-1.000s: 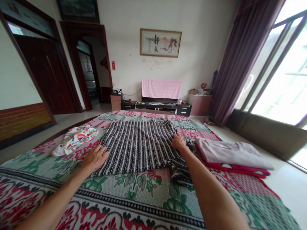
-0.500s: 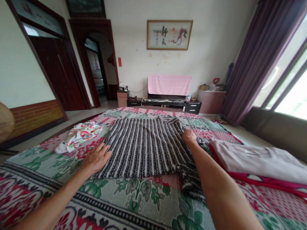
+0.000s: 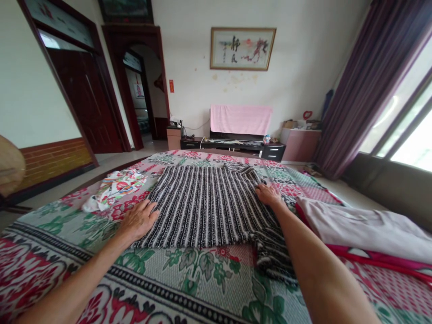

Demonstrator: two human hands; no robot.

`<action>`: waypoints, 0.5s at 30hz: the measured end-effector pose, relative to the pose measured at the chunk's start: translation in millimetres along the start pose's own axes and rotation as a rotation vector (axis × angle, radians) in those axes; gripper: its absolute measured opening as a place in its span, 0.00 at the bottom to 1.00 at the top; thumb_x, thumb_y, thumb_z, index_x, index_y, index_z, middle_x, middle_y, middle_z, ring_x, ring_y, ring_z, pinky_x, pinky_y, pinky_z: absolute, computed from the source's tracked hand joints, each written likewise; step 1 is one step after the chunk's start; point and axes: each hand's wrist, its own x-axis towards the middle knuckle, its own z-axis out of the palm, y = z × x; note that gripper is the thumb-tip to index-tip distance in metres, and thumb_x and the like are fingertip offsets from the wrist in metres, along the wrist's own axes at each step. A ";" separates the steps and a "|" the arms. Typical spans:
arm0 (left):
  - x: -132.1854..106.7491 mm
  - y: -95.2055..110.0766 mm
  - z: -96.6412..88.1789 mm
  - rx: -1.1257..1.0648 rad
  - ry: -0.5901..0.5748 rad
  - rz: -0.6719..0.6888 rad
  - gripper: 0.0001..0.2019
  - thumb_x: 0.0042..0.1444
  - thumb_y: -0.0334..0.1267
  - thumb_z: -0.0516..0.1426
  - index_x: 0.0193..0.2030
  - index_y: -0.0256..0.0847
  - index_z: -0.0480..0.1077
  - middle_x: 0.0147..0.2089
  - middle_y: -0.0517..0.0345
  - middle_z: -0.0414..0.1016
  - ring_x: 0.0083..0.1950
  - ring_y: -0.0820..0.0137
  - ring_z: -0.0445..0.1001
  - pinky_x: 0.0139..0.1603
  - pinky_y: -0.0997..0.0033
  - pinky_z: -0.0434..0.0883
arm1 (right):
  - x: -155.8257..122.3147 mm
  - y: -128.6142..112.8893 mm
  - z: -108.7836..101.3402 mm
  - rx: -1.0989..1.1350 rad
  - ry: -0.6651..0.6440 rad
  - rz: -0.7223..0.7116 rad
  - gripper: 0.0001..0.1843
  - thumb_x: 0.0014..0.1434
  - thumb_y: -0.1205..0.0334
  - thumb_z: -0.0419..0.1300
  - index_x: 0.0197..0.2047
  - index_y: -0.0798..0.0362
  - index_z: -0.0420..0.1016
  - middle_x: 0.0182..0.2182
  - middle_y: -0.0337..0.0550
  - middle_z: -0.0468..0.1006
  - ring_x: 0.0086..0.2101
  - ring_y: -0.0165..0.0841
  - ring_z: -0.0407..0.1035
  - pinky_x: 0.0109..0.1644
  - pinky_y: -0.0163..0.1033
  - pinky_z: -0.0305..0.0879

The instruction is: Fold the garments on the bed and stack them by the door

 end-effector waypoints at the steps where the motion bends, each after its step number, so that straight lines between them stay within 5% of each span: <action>1: 0.3 -0.2 0.4 0.003 0.002 0.002 0.19 0.63 0.45 0.45 0.56 0.44 0.66 0.62 0.46 0.63 0.62 0.56 0.61 0.57 0.52 0.62 | -0.8 -0.6 0.8 -0.003 -0.037 0.002 0.19 0.62 0.61 0.51 0.53 0.54 0.72 0.52 0.50 0.73 0.49 0.39 0.67 0.56 0.43 0.59; 7: -0.6 1.2 -2.6 0.026 -0.010 -0.002 0.19 0.63 0.46 0.44 0.55 0.45 0.66 0.59 0.48 0.64 0.61 0.58 0.62 0.57 0.55 0.62 | -22.2 -11.0 -15.6 -0.047 -0.004 -0.073 0.18 0.58 0.69 0.52 0.51 0.59 0.73 0.50 0.51 0.74 0.50 0.37 0.66 0.56 0.36 0.58; 15: -2.1 0.5 -5.3 -0.009 -0.011 0.020 0.21 0.63 0.47 0.42 0.55 0.42 0.66 0.58 0.46 0.65 0.59 0.54 0.64 0.55 0.49 0.64 | -119.7 -11.4 -50.2 0.052 -0.067 -0.334 0.12 0.54 0.65 0.57 0.38 0.55 0.80 0.37 0.43 0.80 0.37 0.33 0.71 0.47 0.36 0.64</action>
